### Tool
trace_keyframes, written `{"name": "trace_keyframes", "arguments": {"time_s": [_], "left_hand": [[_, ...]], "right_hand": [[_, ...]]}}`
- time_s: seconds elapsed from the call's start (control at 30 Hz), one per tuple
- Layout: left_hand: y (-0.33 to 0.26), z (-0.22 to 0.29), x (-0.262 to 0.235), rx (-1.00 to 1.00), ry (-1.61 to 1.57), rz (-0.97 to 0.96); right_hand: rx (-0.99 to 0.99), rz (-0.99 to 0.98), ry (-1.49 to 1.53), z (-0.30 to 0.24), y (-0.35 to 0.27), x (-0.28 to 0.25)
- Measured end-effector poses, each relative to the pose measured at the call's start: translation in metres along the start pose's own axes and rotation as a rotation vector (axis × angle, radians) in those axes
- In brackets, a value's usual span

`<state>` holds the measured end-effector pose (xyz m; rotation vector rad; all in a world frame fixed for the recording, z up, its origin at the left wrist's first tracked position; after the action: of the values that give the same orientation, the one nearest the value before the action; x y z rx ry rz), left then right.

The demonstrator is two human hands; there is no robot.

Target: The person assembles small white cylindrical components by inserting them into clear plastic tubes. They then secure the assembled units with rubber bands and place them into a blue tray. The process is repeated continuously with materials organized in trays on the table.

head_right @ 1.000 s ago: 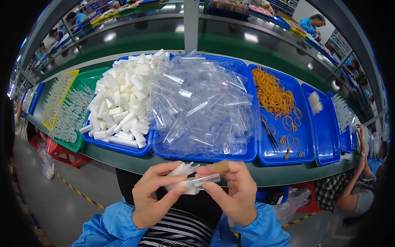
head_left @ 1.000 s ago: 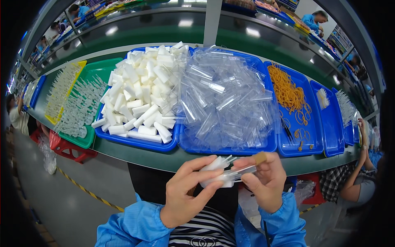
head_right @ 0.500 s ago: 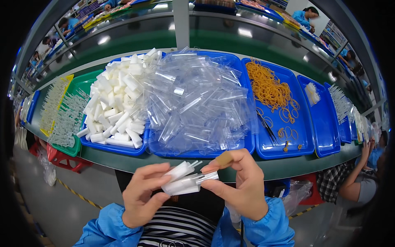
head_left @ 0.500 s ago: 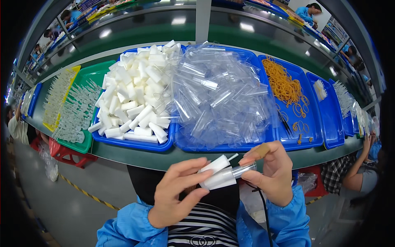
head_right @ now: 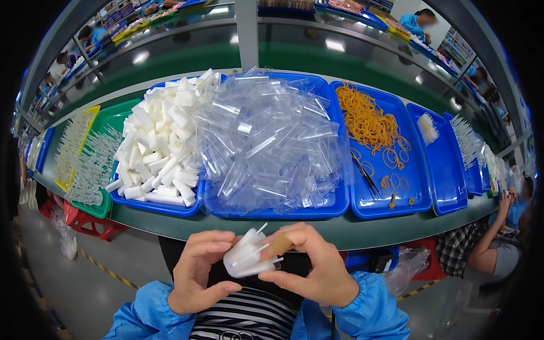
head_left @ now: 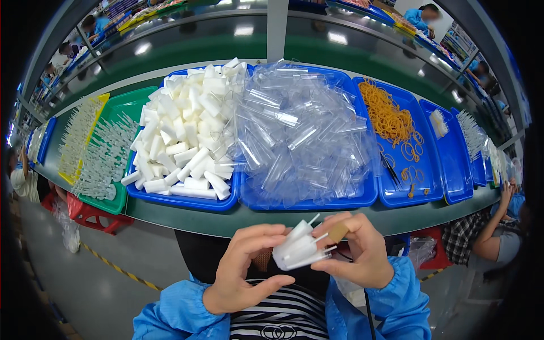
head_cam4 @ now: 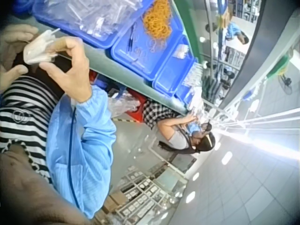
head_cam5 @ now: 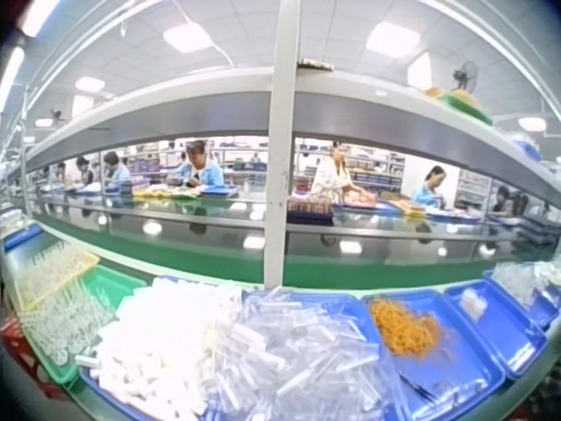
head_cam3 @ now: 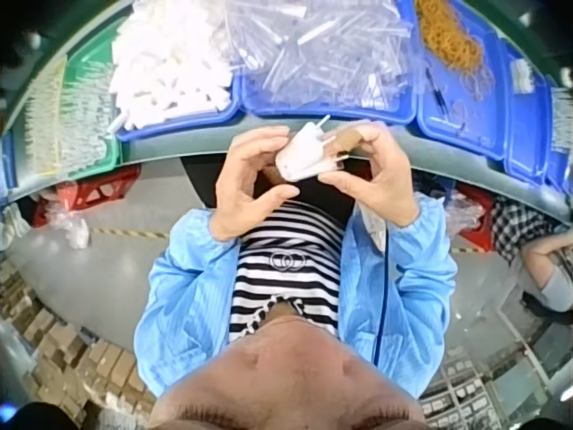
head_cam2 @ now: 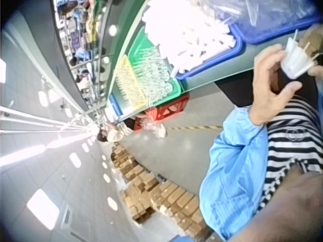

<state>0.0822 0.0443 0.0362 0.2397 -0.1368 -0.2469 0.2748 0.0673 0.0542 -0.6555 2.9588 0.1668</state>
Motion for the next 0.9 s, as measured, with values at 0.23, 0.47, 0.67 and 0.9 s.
{"name": "trace_keyframes", "arguments": {"time_s": [0.23,0.47,0.67,0.9], "left_hand": [[0.009,0.007,-0.001,0.04,0.165,-0.221],[-0.004,-0.009,-0.007,-0.095,0.144,-0.177],[0.009,-0.024,0.008,-0.228,-0.169,-0.115],[0.015,-0.033,0.011,-0.175,-0.136,-0.036]], "right_hand": [[-0.189,-0.068,-0.114,-0.01,-0.001,0.003],[-0.333,0.157,-0.628,-0.033,0.03,-0.029],[-0.469,0.106,-1.116,-0.039,0.07,-0.018],[-0.364,0.178,-0.76,-0.037,0.068,-0.03]]}}
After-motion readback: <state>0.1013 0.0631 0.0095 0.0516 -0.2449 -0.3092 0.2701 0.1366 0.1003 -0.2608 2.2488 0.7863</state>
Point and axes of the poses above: each hand's wrist, its own y-axis towards the middle knuckle, its own x-axis out of the palm, z = x × y, the point moved 6 cm from there along y, towards the middle knuckle
